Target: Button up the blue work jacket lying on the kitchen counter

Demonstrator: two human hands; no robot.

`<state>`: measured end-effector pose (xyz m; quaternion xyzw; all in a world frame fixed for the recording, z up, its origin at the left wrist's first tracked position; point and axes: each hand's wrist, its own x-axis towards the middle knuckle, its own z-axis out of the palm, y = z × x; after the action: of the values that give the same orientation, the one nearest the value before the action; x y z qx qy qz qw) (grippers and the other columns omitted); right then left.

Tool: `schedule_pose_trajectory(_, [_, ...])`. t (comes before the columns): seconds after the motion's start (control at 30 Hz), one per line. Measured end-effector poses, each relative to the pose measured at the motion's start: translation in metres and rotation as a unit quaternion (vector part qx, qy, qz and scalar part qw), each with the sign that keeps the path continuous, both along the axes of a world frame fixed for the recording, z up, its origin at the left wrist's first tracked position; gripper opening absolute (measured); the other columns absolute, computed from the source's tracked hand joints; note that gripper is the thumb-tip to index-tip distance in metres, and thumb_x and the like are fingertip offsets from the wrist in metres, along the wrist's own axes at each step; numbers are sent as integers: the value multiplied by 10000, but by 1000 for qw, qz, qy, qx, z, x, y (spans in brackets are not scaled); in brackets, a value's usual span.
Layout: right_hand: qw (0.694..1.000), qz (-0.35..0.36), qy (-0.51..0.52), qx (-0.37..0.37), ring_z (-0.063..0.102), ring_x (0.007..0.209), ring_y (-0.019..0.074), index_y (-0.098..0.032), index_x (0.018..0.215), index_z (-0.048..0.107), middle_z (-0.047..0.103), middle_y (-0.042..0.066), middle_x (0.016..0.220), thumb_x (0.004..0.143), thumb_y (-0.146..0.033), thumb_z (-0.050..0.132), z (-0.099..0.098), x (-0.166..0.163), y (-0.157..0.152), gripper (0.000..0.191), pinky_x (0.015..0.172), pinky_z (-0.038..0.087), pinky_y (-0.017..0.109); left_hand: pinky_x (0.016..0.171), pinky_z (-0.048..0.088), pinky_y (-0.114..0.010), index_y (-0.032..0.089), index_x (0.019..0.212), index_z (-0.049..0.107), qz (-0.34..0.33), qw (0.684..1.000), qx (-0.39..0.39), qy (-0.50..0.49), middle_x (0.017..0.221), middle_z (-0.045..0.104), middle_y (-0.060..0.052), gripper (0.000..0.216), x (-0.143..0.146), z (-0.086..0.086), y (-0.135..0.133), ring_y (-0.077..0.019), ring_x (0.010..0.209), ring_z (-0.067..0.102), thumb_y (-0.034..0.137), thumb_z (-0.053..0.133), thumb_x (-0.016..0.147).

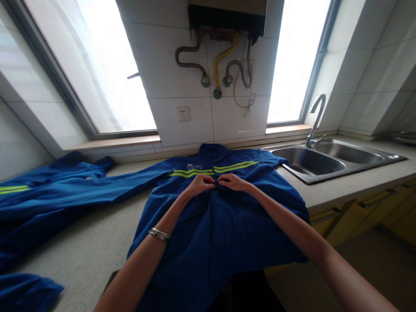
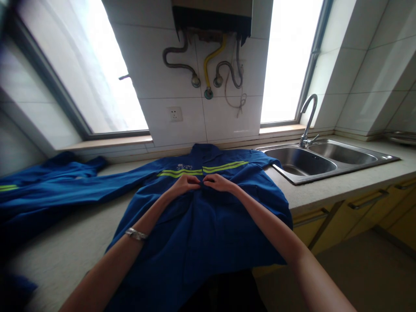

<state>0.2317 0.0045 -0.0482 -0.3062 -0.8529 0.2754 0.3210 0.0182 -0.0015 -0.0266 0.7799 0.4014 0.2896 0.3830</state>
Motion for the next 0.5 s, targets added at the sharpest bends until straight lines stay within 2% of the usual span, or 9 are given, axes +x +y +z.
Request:
schedule_pose_trajectory(0.17, [999,34,-6,-15,579,828,154,-138,1027,665,664,41,937,879,-348,525,2,3,0,293,776,440,255,446,322,-194,118,803,706,3,999,-38,4,657,649,-24,257,-3,-1,-1,-100,530,507,314,697,637])
schedule_pose_trajectory(0.5, [999,43,-1,-12,566,851,160,-140,1017,652,654,42,926,888,-338,519,0,1,1,271,796,439,268,446,327,-196,110,770,686,-27,998,-60,-20,629,604,-16,273,-3,-1,-3,-86,512,466,342,716,629])
